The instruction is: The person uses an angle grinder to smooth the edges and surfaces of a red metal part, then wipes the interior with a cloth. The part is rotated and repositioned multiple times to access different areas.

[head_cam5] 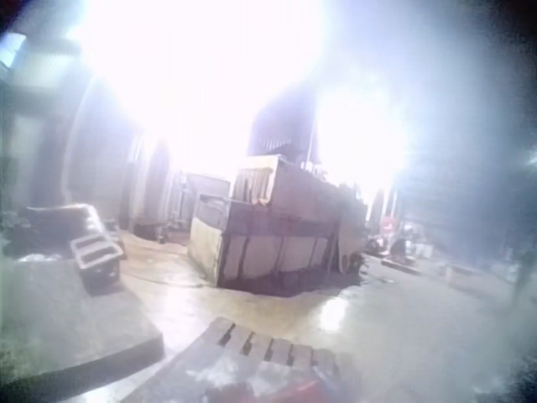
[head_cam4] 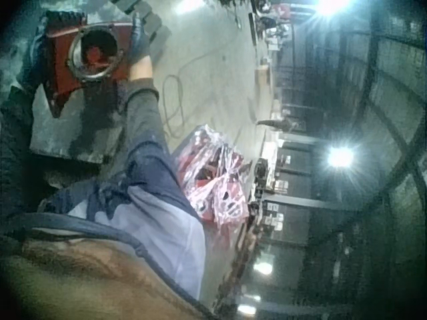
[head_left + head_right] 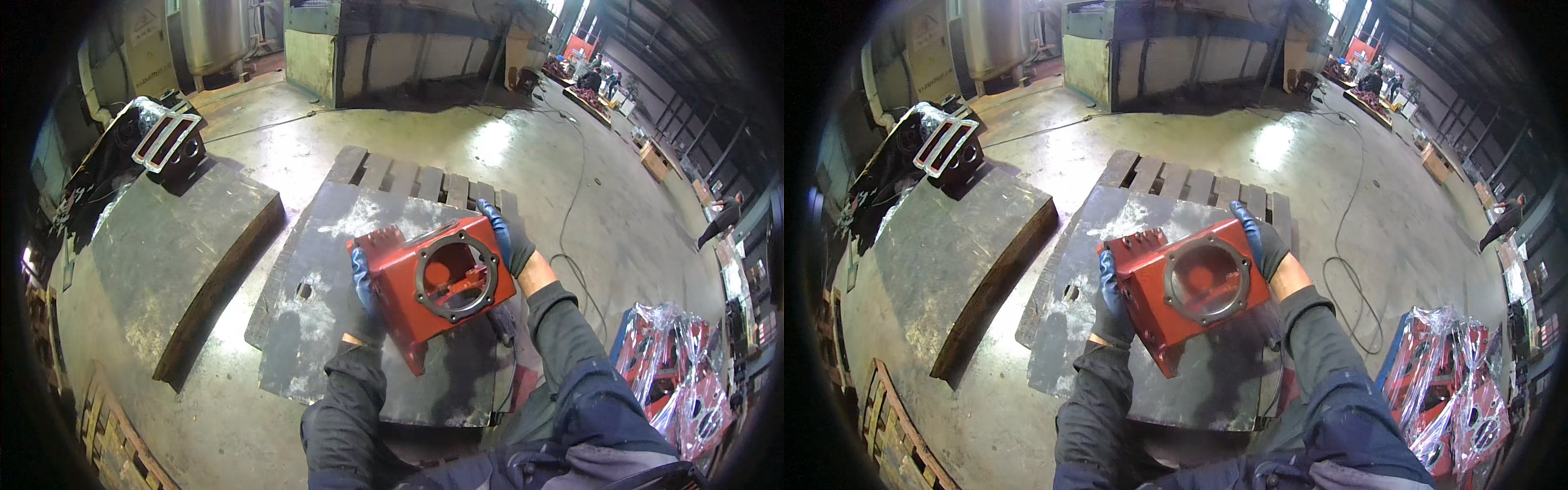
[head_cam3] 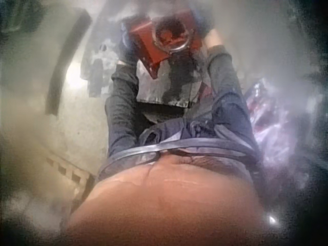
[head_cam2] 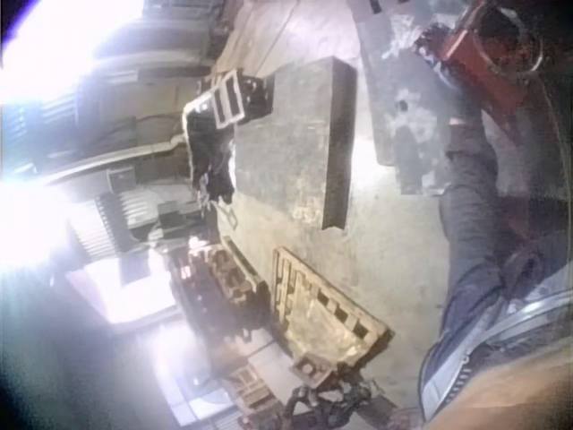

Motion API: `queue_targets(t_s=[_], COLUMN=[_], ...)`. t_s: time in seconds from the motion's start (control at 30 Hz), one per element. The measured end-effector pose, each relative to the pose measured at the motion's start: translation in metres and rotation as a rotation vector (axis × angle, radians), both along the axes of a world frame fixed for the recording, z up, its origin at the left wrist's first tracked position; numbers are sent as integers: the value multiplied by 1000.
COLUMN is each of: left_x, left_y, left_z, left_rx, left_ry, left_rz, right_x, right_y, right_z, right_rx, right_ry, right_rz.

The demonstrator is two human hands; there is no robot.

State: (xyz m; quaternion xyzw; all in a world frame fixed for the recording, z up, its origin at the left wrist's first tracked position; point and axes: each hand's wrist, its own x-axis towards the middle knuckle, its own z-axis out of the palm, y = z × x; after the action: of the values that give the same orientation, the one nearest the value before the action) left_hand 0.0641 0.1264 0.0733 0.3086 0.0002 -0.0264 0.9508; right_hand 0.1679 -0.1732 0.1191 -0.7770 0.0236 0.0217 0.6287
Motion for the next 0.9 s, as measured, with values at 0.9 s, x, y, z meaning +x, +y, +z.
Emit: queue_targets(t_s=[0.9], left_x=[-41], left_y=[4], left_z=[1], left_rx=[1155], left_ry=[132], left_rz=[139], right_x=[-250], right_y=[32], right_z=[-83], right_rx=[816], right_ry=[-31], right_rz=[-256])
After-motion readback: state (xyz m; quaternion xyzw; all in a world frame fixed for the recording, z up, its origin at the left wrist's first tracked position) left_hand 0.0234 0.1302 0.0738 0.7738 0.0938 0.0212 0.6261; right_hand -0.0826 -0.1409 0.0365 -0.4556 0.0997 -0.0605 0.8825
